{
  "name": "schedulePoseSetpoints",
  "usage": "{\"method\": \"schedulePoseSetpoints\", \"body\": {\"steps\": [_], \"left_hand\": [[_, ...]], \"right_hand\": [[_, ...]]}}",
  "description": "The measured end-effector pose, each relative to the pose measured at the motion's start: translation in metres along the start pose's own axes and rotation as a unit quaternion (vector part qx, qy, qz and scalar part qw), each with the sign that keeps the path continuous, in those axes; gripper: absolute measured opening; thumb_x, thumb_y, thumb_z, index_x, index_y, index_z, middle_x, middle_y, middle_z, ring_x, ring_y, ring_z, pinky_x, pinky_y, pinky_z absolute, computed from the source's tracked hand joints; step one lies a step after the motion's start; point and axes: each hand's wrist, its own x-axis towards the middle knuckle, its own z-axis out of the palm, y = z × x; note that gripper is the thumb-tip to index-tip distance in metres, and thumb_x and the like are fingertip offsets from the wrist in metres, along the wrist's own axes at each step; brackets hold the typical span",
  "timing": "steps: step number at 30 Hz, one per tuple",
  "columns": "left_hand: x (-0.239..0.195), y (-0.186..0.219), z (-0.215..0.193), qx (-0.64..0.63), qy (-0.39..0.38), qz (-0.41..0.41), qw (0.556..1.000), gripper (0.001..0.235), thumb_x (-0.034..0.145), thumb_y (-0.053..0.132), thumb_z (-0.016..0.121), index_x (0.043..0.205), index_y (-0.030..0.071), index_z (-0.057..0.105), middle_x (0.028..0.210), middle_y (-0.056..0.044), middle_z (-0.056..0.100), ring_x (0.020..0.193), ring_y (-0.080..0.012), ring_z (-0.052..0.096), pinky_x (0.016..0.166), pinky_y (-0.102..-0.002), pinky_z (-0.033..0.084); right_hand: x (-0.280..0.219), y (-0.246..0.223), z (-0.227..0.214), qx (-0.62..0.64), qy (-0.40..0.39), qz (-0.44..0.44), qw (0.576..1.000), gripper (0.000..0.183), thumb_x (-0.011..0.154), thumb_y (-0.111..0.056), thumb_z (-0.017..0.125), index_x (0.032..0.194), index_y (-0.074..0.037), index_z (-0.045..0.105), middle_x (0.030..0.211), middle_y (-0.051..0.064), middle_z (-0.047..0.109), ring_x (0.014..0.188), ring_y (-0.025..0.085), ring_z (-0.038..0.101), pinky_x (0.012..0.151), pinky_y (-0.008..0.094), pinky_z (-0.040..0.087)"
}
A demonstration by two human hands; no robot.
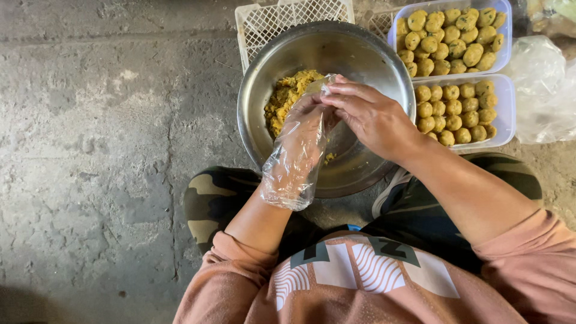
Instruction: The person scoops a yellow mixture from a metal bowl using a plastic bag held in the left hand, then rolls the mixture into a ball with both hands. The finished balls are placed into a nearby plastic container. This process is repeated continuously.
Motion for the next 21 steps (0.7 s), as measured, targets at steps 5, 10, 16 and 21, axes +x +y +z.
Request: {"method": "schedulePoseSetpoints", "body": {"steps": [5,10,16,21], "left_hand": [[-0.005,0.003,0.008,0.022,-0.055,0.028,0.998,0.009,0.101,0.000,0.060,0.109,-0.002,0.063,0.106,-0.013,0.069,0.097,-0.0221,0.070,0.097,-0.039,0.060],[-0.007,0.009,0.016,0.093,0.006,0.028,0.995,0.009,0.100,-0.002,0.061,0.109,-0.002,0.062,0.102,-0.013,0.067,0.091,-0.0235,0.069,0.086,-0.038,0.059],[-0.011,0.014,0.023,0.105,0.006,0.009,0.994,0.012,0.096,0.001,0.062,0.108,0.000,0.062,0.103,-0.010,0.068,0.089,-0.0216,0.069,0.080,-0.036,0.059],[-0.014,0.019,0.028,0.191,0.052,-0.006,0.980,0.015,0.095,0.003,0.068,0.109,0.001,0.063,0.097,-0.008,0.065,0.082,-0.0147,0.063,0.071,-0.029,0.056]], "right_hand": [[-0.009,0.020,0.010,0.150,-0.062,0.193,0.968,0.015,0.107,-0.004,0.063,0.120,-0.007,0.071,0.114,0.009,0.073,0.095,0.017,0.073,0.080,0.027,0.061],[-0.012,0.060,-0.011,0.551,0.041,0.457,0.697,0.022,0.105,-0.020,0.062,0.118,-0.003,0.066,0.104,0.005,0.066,0.088,0.013,0.066,0.082,0.028,0.065],[-0.012,0.059,-0.020,0.622,0.017,0.480,0.619,0.021,0.099,-0.014,0.067,0.116,-0.002,0.063,0.110,0.004,0.069,0.090,0.009,0.064,0.077,0.019,0.057],[-0.006,0.053,-0.024,0.606,-0.018,0.509,0.611,0.028,0.094,-0.015,0.067,0.118,-0.001,0.065,0.104,0.008,0.070,0.088,0.012,0.068,0.073,0.019,0.056]]}}
